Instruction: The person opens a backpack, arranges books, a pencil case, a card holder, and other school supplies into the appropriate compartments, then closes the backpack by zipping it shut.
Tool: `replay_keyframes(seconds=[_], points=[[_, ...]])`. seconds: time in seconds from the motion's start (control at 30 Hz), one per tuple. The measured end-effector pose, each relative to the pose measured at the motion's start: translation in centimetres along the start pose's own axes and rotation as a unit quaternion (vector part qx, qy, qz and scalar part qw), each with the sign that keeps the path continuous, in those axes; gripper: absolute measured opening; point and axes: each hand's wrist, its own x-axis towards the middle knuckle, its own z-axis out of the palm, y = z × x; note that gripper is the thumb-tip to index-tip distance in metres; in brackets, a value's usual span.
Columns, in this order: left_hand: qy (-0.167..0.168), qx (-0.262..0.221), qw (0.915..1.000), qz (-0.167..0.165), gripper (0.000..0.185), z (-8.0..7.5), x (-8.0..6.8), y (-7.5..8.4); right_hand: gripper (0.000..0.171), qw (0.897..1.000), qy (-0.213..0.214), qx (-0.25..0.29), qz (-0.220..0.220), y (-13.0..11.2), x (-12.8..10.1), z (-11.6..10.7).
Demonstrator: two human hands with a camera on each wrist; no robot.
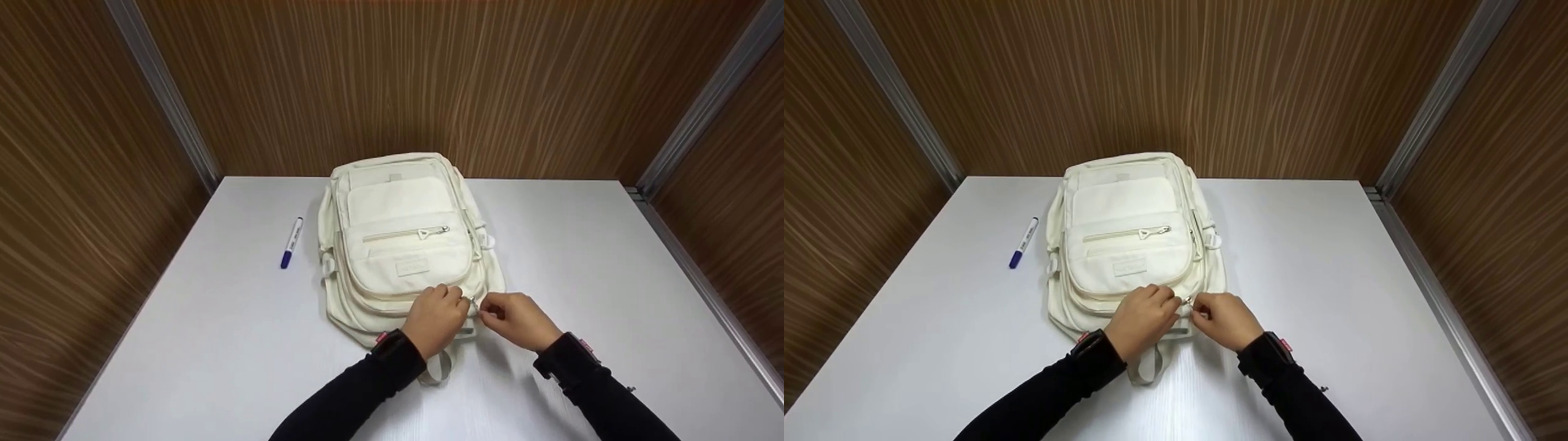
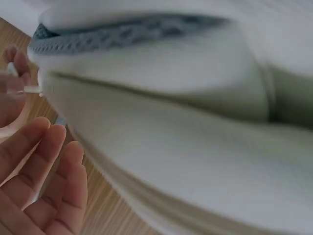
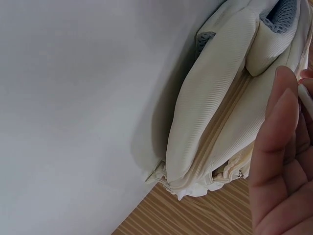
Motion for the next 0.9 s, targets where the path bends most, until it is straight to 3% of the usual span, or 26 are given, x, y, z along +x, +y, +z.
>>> replay_keyframes(seconds=[0.23, 0.43, 0.63, 0.9], points=[[-0.04, 0.016, 0.9987, -0.028, 0.009, 0.8, 0.0, 0.4, 0.014, 1.0, -0.003, 0.008, -0.007, -0.2, 0.1, 0.2], [-0.044, 0.051, 0.9965, -0.049, 0.007, 1.2, 0.2, 0.7, 0.013, 1.0, 0.002, -0.002, -0.017, -0.1, 0.1, 0.2], [-0.041, 0.061, 0.9966, -0.037, 0.01, 1.3, 0.1, 0.6, 0.014, 1.0, 0.006, -0.008, -0.015, 0.3, 0.1, 0.1], [-0.073, 0.031, 0.9968, -0.013, 0.006, 0.3, -0.9, -0.6, 0.012, 1.0, 0.01, -0.02, -0.001, 0.5, 0.5, 0.0]])
